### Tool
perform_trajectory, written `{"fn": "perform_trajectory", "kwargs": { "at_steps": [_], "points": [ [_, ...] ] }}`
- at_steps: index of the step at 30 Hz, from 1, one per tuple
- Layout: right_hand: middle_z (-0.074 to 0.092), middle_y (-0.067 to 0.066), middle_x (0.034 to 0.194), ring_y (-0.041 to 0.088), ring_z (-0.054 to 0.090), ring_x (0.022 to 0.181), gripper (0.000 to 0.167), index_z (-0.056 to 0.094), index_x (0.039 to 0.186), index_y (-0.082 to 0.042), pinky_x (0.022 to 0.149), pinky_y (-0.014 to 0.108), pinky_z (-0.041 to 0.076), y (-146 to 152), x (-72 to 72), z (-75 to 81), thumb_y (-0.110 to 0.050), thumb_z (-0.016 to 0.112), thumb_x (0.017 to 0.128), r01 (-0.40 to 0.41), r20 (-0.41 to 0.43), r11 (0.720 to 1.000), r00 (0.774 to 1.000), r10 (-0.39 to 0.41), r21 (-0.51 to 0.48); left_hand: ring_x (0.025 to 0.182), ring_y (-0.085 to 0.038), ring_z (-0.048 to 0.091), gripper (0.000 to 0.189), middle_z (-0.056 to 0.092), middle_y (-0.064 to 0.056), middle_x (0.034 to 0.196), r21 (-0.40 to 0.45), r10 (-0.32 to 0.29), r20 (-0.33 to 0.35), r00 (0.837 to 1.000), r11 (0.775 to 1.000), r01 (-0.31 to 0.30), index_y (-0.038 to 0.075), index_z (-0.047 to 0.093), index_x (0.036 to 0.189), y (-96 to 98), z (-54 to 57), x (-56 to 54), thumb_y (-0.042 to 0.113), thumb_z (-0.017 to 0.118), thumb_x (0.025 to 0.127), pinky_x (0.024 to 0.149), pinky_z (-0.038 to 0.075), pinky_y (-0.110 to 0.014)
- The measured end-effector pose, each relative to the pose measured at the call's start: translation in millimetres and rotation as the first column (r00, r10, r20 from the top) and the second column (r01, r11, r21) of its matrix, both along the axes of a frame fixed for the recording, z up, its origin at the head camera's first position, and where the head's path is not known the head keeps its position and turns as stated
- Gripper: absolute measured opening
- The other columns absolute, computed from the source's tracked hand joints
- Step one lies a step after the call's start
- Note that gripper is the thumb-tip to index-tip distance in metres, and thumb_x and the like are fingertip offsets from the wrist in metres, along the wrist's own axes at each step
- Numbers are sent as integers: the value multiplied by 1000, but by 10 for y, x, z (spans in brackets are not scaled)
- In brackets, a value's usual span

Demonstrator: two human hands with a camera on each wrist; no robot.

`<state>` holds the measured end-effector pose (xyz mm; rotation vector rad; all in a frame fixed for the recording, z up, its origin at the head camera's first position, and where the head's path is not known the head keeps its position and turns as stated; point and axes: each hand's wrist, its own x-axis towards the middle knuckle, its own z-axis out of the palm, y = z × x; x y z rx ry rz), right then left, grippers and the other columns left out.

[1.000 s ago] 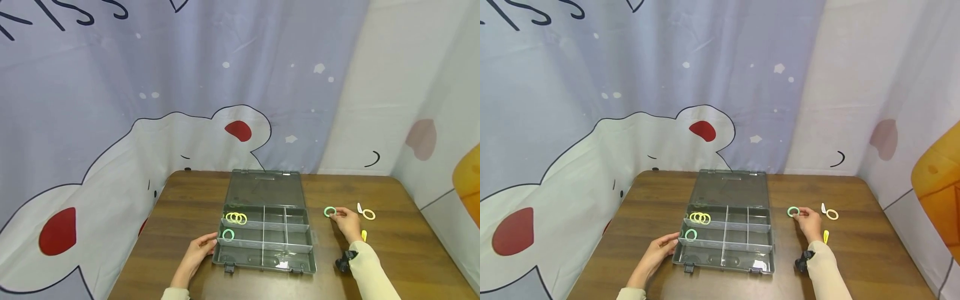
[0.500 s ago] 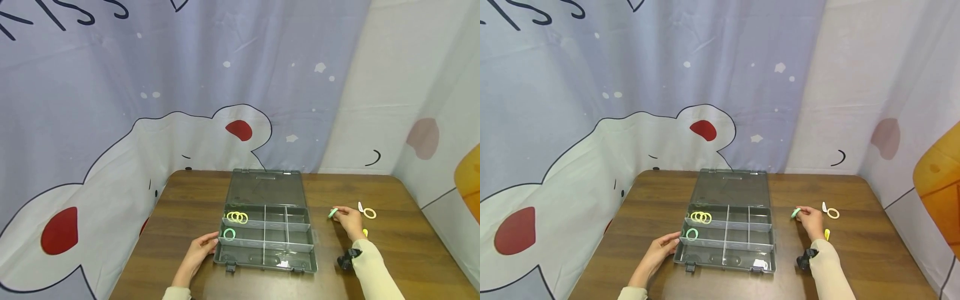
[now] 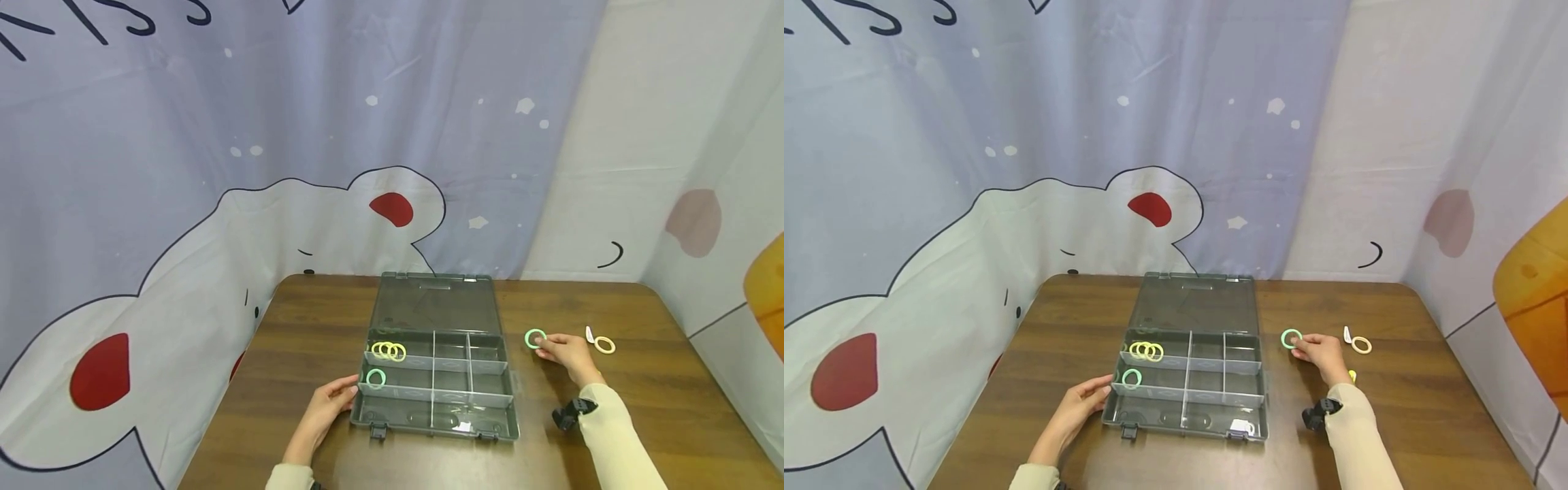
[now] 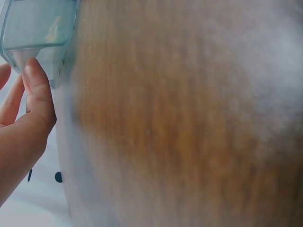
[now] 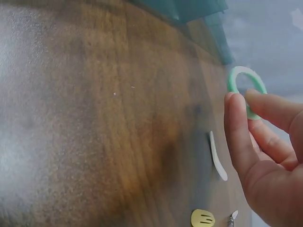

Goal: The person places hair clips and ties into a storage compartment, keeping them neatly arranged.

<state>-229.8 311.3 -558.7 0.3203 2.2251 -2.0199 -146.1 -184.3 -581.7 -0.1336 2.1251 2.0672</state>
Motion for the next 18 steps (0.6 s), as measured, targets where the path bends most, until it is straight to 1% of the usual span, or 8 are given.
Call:
{"fn": "perform_trajectory", "kwargs": {
  "at_steps": [3, 7, 13, 16, 18],
  "points": [
    [67, 0, 80, 4, 68, 67, 47, 41, 123, 27, 70, 20, 57, -1, -3, 30, -4, 62, 93, 4, -16, 1000, 1000, -4, -2, 84, -13, 61, 42, 65, -19, 110, -10, -10, -11, 1000, 1000, 9, -12, 53, 129, 3, 8, 7, 9, 62, 94, 75, 55, -24],
    [68, 0, 83, 4, 68, 68, 54, 39, 129, 25, 71, 21, 57, -37, 12, 107, -7, 63, 93, 23, -80, 1000, 997, -24, -8, 84, -13, 62, 42, 66, -18, 109, -9, -9, -11, 1000, 1000, 9, -12, 53, 129, 3, 2, 6, 9, 62, 94, 75, 55, -24],
    [71, -1, 85, 5, 69, 68, 52, 42, 131, 22, 70, 21, 57, -211, 62, 264, -7, 63, 93, 77, -154, 996, 985, -81, -35, 83, -14, 60, 43, 67, -15, 106, -3, 7, 4, 1000, 1000, -7, -12, 53, 129, 9, -4, 20, 10, 62, 94, 73, 55, -24],
    [71, -1, 85, 6, 69, 67, 49, 44, 129, 22, 70, 21, 57, -332, 75, 321, -6, 63, 93, 98, -176, 994, 979, -107, -54, 83, -15, 61, 42, 66, -17, 107, -10, 15, -3, 1000, 1000, -15, -12, 53, 129, 17, -2, 20, 11, 63, 94, 73, 55, -25],
    [71, 2, 88, 6, 69, 67, 47, 45, 128, 22, 70, 21, 57, -413, 73, 345, -5, 62, 93, 98, -186, 993, 976, -110, -71, 83, -15, 62, 41, 66, -20, 108, -17, 21, -11, 1000, 1000, -21, -11, 54, 128, 27, 6, 10, 10, 63, 93, 73, 55, -26]
  ]
}}
